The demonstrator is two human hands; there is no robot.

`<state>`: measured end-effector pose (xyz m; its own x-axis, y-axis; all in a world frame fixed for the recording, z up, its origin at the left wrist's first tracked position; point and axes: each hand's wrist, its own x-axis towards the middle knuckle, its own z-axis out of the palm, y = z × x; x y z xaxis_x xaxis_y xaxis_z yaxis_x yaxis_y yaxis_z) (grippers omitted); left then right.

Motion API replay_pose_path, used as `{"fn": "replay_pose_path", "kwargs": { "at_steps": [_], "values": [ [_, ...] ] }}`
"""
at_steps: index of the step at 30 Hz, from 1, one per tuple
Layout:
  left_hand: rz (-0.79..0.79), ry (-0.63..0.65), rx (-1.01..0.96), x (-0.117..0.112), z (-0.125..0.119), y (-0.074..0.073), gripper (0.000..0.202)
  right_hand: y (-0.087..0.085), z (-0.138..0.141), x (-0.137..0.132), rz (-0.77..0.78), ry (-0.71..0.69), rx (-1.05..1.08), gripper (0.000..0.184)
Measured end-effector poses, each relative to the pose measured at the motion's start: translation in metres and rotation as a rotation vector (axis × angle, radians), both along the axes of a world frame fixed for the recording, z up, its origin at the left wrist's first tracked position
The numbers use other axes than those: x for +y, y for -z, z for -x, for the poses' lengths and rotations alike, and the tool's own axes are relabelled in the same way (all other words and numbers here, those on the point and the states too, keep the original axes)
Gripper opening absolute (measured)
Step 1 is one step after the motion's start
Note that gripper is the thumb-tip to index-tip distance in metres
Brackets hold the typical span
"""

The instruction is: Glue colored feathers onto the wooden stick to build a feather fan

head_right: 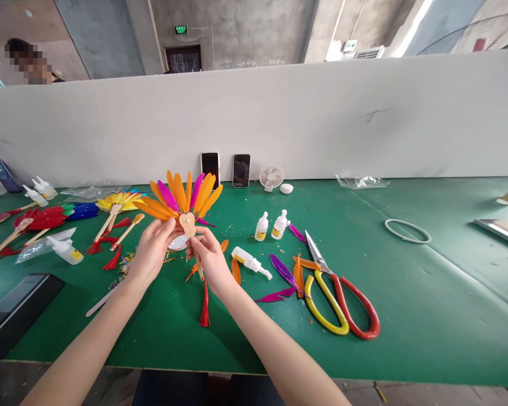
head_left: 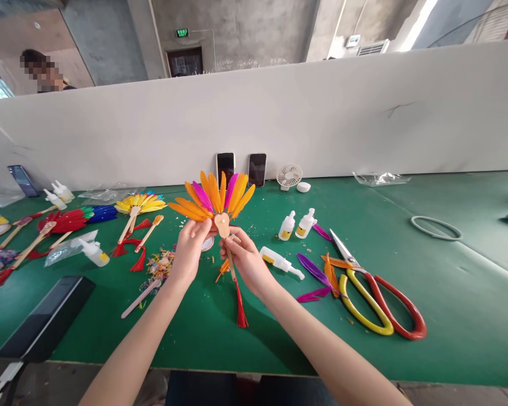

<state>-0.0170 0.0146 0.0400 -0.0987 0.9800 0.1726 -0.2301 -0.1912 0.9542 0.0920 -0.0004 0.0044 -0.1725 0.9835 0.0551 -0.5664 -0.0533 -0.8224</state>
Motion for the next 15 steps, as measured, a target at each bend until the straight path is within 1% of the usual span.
{"fn": "replay_pose_path", "kwargs": {
  "at_steps": [2,4,8,11,15],
  "values": [
    [-0.007,0.009,0.021,-0.0010,-0.0010,0.0043,0.033,-0.0005,-0.0002,-0.0007,0.010,-0.006,0.001,0.024],
    [-0.021,-0.016,0.045,-0.0012,-0.0019,0.0070,0.031,-0.0008,-0.0002,-0.0016,0.014,-0.014,0.000,0.023],
    [-0.019,-0.041,0.074,0.0017,-0.0030,0.0069,0.030,0.0006,0.0004,-0.0020,0.008,-0.012,0.004,0.025],
    [0.017,-0.014,0.047,0.0047,-0.0023,0.0048,0.029,0.0025,0.0010,-0.0006,0.008,-0.008,-0.005,0.024],
    [0.113,0.050,-0.024,0.0041,0.0003,0.0013,0.024,0.0035,0.0006,0.0010,0.007,0.002,-0.014,0.023]
  ]
}}
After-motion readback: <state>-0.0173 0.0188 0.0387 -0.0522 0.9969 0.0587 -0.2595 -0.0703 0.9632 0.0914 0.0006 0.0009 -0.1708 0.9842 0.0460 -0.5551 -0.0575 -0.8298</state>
